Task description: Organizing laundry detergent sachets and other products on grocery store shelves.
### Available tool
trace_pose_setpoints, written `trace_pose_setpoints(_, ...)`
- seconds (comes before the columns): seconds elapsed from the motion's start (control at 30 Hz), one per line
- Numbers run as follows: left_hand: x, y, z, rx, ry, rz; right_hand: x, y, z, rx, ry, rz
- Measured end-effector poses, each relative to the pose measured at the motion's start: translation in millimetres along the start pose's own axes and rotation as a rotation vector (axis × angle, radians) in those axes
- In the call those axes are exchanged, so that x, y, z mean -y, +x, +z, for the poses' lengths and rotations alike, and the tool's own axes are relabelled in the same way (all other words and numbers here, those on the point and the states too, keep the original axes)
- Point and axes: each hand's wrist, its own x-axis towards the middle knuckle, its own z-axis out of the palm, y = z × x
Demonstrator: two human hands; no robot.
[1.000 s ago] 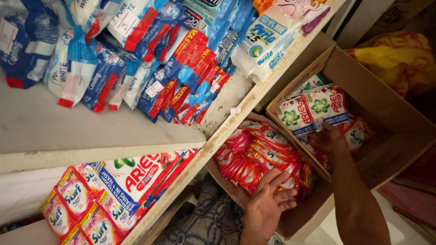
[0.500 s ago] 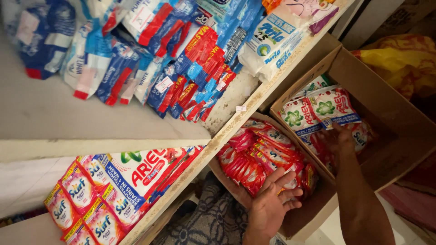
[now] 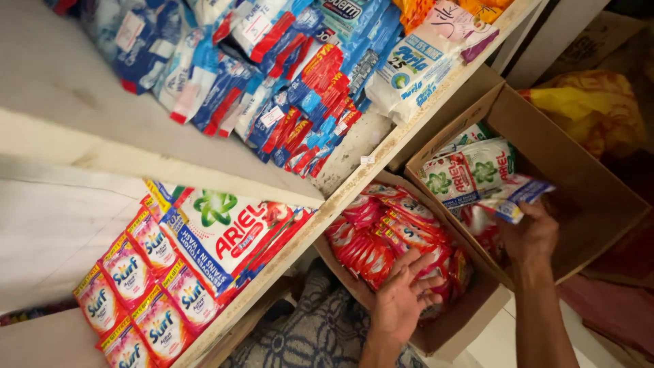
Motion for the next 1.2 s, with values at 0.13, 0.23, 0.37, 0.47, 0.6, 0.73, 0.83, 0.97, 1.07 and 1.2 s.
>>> trace_pose_setpoints(0.13, 0, -3, -3, -0.081, 0.071, 0.007, -14, 59, -143, 0.139, -0.498, -0.402)
trace_pose_setpoints(0.23, -5, -8, 3, -0.106, 0.160, 0.058, 60, -65, -21, 0.132, -0.377, -0.211)
trace_pose_setpoints(0.37, -2, -5, 4, -0.120, 0.242, 0.112, 84, -81, -18, 0.230, -0.338, -0.170)
trace_pose_setpoints(0.47, -2, -9, 9, -0.241, 0.395, 0.108, 90, -85, -22, 0.361, -0.316, -0.190)
trace_pose_setpoints(0.6, -10, -18, 21, -0.180, 0.544, 0.321, 89, -87, -11, 0.373, -0.390, 0.040)
trace_pose_setpoints(0.73, -19, -28, 25, -0.070, 0.794, 0.394, 63, -91, -13, 0.534, -0.635, 0.167)
trace_pose_setpoints(0.83, -10, -27, 15, -0.030, 0.718, 0.060, 37, -123, 24, 0.621, -0.877, 0.181)
trace_pose_setpoints(0.97, 4, -23, -19, -0.134, 0.652, -0.046, 19, -134, 50, 0.699, -0.750, 0.261)
trace_pose_setpoints(1.07, 1, -16, -14, -0.156, 0.379, 0.015, 15, -150, 78, 0.628, -0.835, 0.149)
trace_pose_setpoints(1.2, -14, -13, 6, -0.247, 0.143, 0.077, 7, -147, 72, 0.484, -0.874, 0.191)
